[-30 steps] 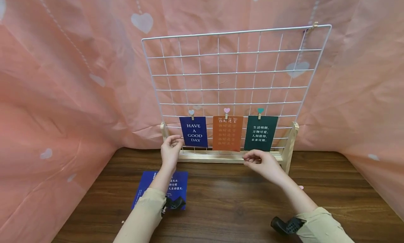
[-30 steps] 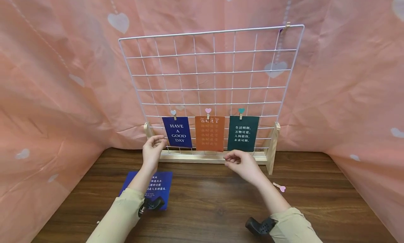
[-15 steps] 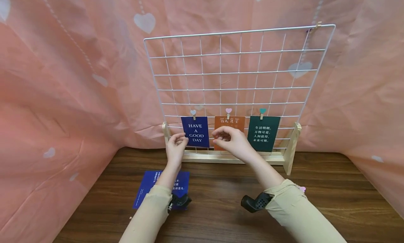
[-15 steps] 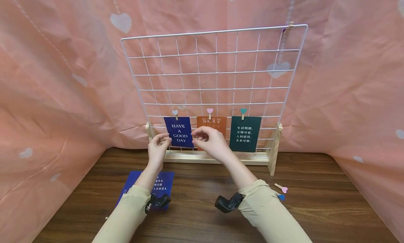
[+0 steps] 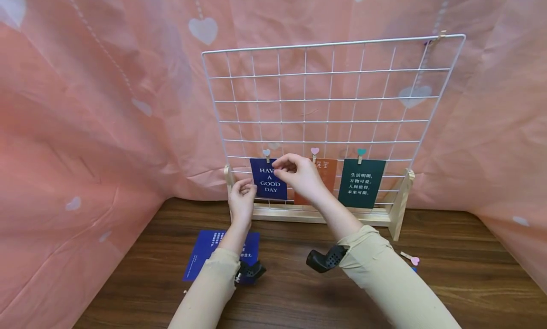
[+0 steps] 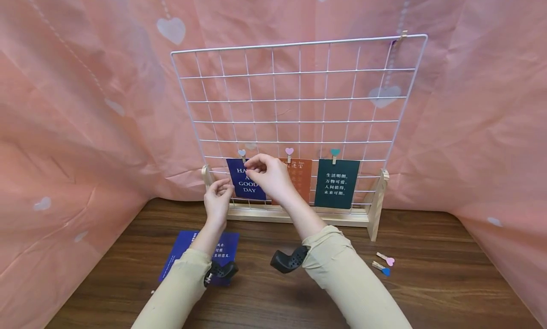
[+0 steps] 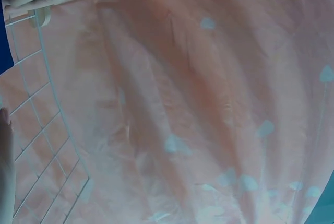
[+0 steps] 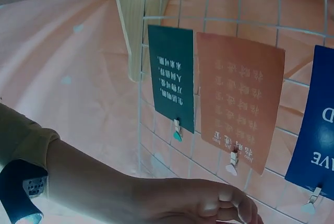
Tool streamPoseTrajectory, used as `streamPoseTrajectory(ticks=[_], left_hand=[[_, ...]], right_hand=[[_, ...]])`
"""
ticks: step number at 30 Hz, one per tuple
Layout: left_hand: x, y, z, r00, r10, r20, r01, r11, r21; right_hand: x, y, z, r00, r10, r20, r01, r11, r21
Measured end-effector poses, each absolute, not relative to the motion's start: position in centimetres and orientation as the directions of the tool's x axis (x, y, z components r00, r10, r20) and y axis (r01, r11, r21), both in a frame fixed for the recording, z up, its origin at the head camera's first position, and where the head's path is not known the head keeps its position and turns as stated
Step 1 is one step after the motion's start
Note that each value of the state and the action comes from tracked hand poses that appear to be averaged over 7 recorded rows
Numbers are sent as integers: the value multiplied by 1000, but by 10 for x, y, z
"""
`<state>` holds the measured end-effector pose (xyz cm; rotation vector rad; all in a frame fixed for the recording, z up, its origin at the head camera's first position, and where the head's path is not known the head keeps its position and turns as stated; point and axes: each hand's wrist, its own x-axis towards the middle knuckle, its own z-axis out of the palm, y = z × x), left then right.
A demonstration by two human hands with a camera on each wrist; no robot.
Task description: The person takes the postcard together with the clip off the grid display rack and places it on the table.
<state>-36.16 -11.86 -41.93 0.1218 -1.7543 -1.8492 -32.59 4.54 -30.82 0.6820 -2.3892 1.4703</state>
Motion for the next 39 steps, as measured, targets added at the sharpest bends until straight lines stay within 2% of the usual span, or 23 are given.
streamPoseTrajectory(ticks=[11,17,27,39], left_hand=[[-363,-118,-416,-851,-434,296,320,19,947],[-366,-120,-418,-860,-419,291,289,69,955],[-367,-125,-420,-877,-367,309,271,153,950],[-369,-128,-423,-900,-327,288,278,80,957]], right_hand=[[-340,32,-302,-820,-153,551,-565,370,-738],[-343,28,-301,-801,-98,590,-570,423,-704],[-350,24,-299,-802,-97,589,-549,510,-663],[-356,22,-297,-798,-99,594,-541,552,-635]])
